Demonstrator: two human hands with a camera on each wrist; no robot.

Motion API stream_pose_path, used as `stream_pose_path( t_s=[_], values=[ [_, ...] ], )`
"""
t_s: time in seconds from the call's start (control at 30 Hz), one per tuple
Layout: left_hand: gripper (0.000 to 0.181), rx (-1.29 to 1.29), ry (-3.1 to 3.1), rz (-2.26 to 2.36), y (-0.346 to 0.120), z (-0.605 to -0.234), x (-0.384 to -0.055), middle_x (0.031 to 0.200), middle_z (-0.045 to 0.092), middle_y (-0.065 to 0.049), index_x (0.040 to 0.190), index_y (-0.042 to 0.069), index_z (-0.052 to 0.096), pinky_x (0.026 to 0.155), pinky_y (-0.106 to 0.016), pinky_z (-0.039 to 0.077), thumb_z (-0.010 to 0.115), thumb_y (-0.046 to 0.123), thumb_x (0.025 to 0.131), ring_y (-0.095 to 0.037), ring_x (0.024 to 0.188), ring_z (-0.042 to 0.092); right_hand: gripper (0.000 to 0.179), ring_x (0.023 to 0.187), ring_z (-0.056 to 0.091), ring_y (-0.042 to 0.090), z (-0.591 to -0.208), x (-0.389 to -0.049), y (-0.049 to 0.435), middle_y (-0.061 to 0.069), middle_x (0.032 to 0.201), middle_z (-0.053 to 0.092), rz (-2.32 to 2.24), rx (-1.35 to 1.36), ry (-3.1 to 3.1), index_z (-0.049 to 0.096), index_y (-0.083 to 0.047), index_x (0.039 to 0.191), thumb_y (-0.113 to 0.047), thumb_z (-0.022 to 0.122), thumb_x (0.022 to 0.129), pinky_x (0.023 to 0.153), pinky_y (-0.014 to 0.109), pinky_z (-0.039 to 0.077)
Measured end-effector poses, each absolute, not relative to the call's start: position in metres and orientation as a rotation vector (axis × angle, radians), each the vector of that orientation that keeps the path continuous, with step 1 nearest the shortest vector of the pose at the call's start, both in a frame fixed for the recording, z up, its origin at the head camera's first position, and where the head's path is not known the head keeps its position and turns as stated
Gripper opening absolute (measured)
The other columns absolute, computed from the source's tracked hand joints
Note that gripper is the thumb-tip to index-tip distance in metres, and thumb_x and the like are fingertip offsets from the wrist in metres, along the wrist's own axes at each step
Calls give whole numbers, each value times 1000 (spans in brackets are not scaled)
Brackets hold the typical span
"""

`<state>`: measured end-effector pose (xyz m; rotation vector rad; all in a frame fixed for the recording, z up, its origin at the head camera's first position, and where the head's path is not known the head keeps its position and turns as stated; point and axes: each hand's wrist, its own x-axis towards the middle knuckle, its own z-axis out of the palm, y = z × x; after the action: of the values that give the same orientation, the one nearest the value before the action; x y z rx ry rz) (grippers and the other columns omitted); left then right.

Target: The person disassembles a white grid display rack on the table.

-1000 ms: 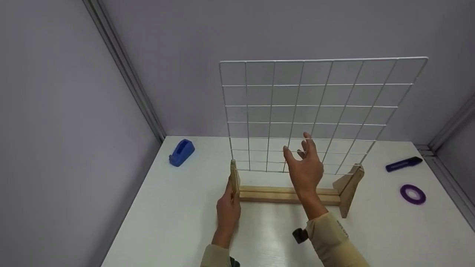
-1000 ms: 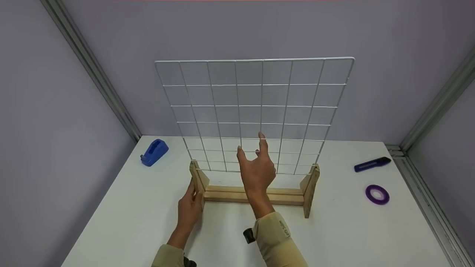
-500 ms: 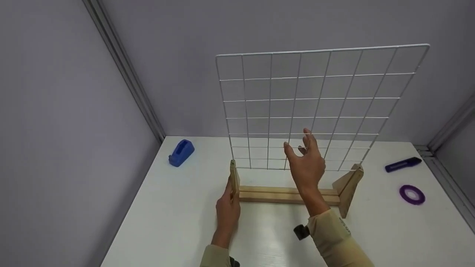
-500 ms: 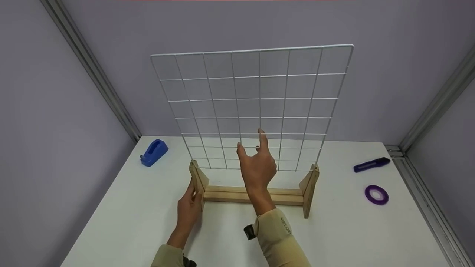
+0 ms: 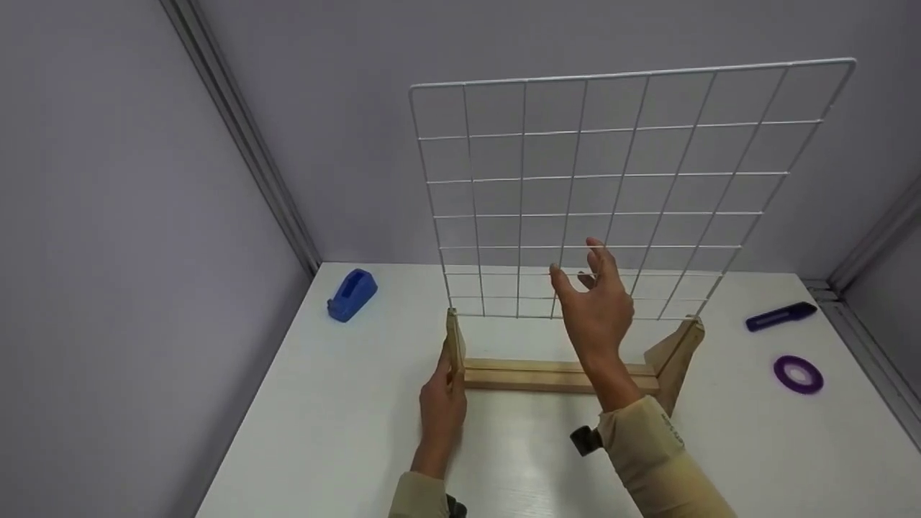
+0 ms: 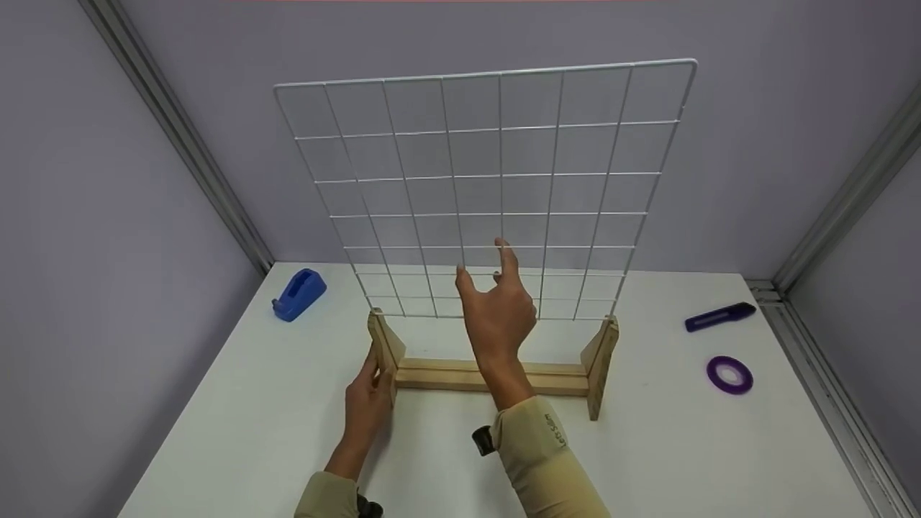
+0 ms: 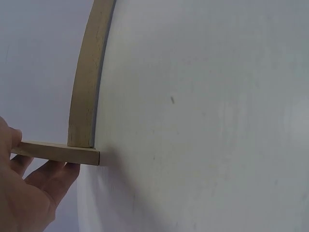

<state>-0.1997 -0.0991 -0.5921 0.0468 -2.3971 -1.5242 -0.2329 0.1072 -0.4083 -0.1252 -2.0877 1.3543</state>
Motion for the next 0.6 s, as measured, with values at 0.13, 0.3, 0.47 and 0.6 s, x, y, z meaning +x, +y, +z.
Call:
stream_pose_path(
  t_s=[0.13, 0.3, 0.47, 0.6],
  values=[
    [52, 47, -2398, -1529, -100, -591, -202, 141, 60, -23, 154, 8, 43, 95, -45, 58, 56, 9, 104, -35, 123, 64, 61, 111, 72, 33, -402, -235, 108, 15, 142, 62, 1349, -121, -2081, 56, -18, 144, -32, 79, 89, 79, 52, 61],
    [56, -5, -2380, -1511, -102, -591, -204, 147, 55, -22, 156, 9, 39, 95, -44, 58, 56, 6, 103, -33, 125, 63, 60, 112, 72, 33, -397, -237, 112, 15, 142, 62, 1348, -122, -2068, 56, -19, 144, -33, 78, 90, 83, 53, 61],
    [56, 1, -2375, -1515, -102, -593, -202, 147, 56, -20, 156, 12, 40, 96, -45, 58, 56, 8, 104, -33, 126, 63, 59, 112, 72, 33, -395, -237, 117, 15, 142, 62, 1342, -115, -2071, 56, -19, 144, -33, 77, 91, 85, 53, 60],
    [55, 37, -2385, -1495, -105, -594, -204, 146, 56, -20, 156, 11, 40, 97, -45, 57, 56, 10, 104, -32, 126, 63, 57, 112, 72, 34, -393, -240, 118, 14, 143, 62, 1317, -129, -2096, 56, -19, 144, -31, 76, 91, 84, 54, 60]
  ],
)
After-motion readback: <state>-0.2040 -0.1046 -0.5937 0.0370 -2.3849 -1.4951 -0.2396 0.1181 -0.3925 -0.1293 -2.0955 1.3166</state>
